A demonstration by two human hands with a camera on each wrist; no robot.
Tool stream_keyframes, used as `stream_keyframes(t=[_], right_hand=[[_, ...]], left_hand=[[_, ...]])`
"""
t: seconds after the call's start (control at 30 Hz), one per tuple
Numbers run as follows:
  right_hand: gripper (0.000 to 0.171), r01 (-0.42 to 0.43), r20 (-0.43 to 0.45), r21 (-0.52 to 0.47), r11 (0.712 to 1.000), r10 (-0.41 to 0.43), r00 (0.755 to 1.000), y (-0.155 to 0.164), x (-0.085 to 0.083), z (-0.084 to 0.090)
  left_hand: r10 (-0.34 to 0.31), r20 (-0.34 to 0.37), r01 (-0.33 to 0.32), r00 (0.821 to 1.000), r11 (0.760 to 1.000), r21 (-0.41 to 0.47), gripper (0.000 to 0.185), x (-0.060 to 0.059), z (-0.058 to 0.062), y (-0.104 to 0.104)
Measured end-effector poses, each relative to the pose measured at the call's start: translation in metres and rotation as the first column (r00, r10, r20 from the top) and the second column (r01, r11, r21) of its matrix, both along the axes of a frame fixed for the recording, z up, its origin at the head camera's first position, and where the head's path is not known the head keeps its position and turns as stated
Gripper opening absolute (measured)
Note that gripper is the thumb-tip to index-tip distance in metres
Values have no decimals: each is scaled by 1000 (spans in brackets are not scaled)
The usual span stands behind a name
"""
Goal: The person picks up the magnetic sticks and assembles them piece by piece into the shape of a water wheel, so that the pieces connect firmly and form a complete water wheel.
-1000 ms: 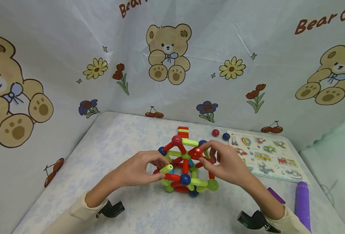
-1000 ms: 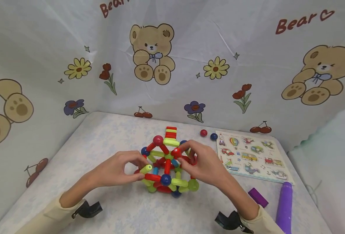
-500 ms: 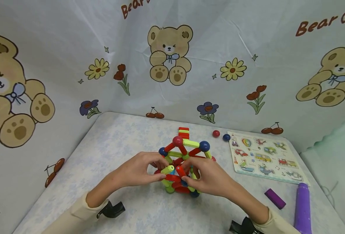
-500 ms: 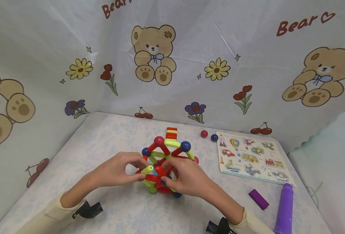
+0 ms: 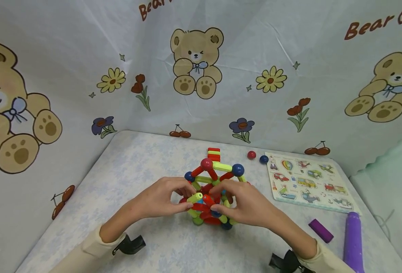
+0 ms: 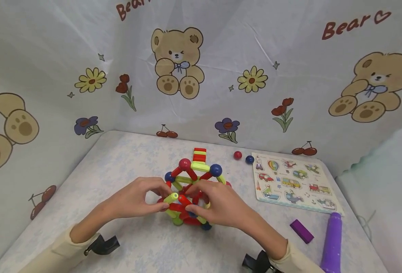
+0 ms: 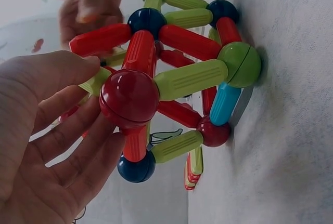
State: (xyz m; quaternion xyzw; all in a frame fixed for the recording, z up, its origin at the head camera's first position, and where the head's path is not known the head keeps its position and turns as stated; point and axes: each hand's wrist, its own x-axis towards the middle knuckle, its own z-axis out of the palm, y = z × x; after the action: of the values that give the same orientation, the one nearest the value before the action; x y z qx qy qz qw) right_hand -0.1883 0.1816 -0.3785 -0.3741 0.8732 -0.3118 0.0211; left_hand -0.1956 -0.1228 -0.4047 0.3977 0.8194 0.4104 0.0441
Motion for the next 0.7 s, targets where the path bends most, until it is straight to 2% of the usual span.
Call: stream_keyframes(t=[0.07, 0.13, 0.23, 0.3, 0.37, 0.47, 0.6, 0.7], right_hand=[[29, -33, -73, -89, 995, 26, 997, 9, -8, 7], [29, -44, -161, -192, 980, 13, 987, 21, -19, 14], [31, 12, -235, -319, 948, -91, 968, 38, -46, 21], [28, 89, -223, -353, 931, -176, 959, 48, -68, 20], [24, 153, -198, -338, 929, -229, 953, 56, -91, 14], [22, 179, -173, -250, 952, -225, 959, 61, -126, -6], [24, 88, -119, -94, 992, -99, 988, 55, -160, -42], [27, 24, -35, -3, 1000, -24, 999, 44, -174, -64]], left_hand=[[-3, -1, 3, 1000, 1000, 1, 24, -1, -1, -1], [-6, -1, 6, 1000, 1000, -1, 23, -1, -1, -1], [-3, 7, 3, 1000, 1000, -9, 23, -2, 0, -2], [-1, 23, 2, 1000, 1000, -15, 25, -2, 1, -2], [-6, 40, 7, 999, 1000, -24, 26, -3, 0, -3], [-9, 60, 12, 998, 999, -42, 29, -4, -1, -5], [-7, 70, 12, 998, 998, -69, 31, -5, 0, -7], [-8, 70, 14, 998, 996, -83, 33, -5, 0, -8]])
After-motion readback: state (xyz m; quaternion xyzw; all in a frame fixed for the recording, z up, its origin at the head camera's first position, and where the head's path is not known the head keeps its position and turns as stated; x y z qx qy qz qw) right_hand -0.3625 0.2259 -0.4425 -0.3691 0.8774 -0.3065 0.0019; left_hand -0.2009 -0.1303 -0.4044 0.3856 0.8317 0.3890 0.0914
